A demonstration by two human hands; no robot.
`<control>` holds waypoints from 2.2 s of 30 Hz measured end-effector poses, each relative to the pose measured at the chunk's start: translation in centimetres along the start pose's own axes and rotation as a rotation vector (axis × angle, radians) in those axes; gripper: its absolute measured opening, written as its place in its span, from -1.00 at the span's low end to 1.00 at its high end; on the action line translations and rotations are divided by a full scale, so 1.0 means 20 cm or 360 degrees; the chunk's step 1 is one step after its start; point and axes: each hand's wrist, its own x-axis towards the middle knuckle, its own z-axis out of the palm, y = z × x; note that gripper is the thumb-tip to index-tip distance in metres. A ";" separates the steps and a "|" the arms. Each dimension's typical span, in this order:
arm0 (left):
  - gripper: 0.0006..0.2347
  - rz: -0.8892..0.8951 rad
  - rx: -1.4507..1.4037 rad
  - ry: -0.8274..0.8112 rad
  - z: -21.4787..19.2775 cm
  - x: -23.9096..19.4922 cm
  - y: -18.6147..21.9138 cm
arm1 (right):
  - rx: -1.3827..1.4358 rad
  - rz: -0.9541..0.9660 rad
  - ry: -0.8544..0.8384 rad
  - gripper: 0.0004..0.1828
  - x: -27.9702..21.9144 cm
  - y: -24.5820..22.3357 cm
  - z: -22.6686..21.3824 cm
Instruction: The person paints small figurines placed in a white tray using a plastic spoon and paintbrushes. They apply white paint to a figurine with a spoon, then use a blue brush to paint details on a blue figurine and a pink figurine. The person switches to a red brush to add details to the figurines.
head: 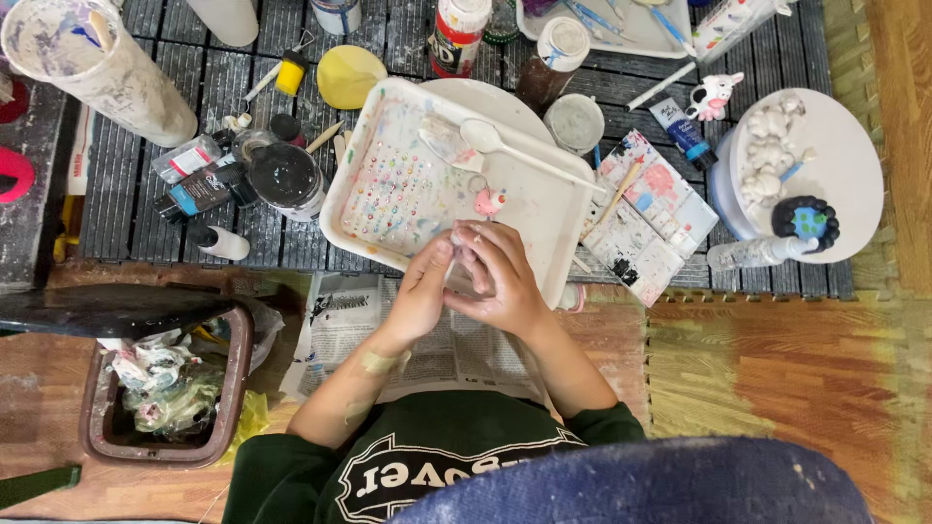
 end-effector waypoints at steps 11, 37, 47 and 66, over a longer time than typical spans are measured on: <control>-0.62 0.0079 -0.0195 -0.0017 0.03 0.03 -0.07 | -0.0033 0.0045 -0.0065 -0.02 0.07 -0.01 -0.07; -0.74 0.0099 0.1844 0.0869 -0.52 0.49 0.41 | 0.0233 0.0548 -0.0344 -0.84 1.42 1.48 0.50; -0.53 0.0005 0.1891 0.0873 -0.52 0.42 0.45 | 0.0072 0.0415 -0.0226 -0.95 1.55 1.25 0.51; -0.61 0.0051 0.1765 0.0923 -0.60 0.35 0.40 | 0.0408 0.0508 -0.0168 -0.91 1.44 1.33 0.41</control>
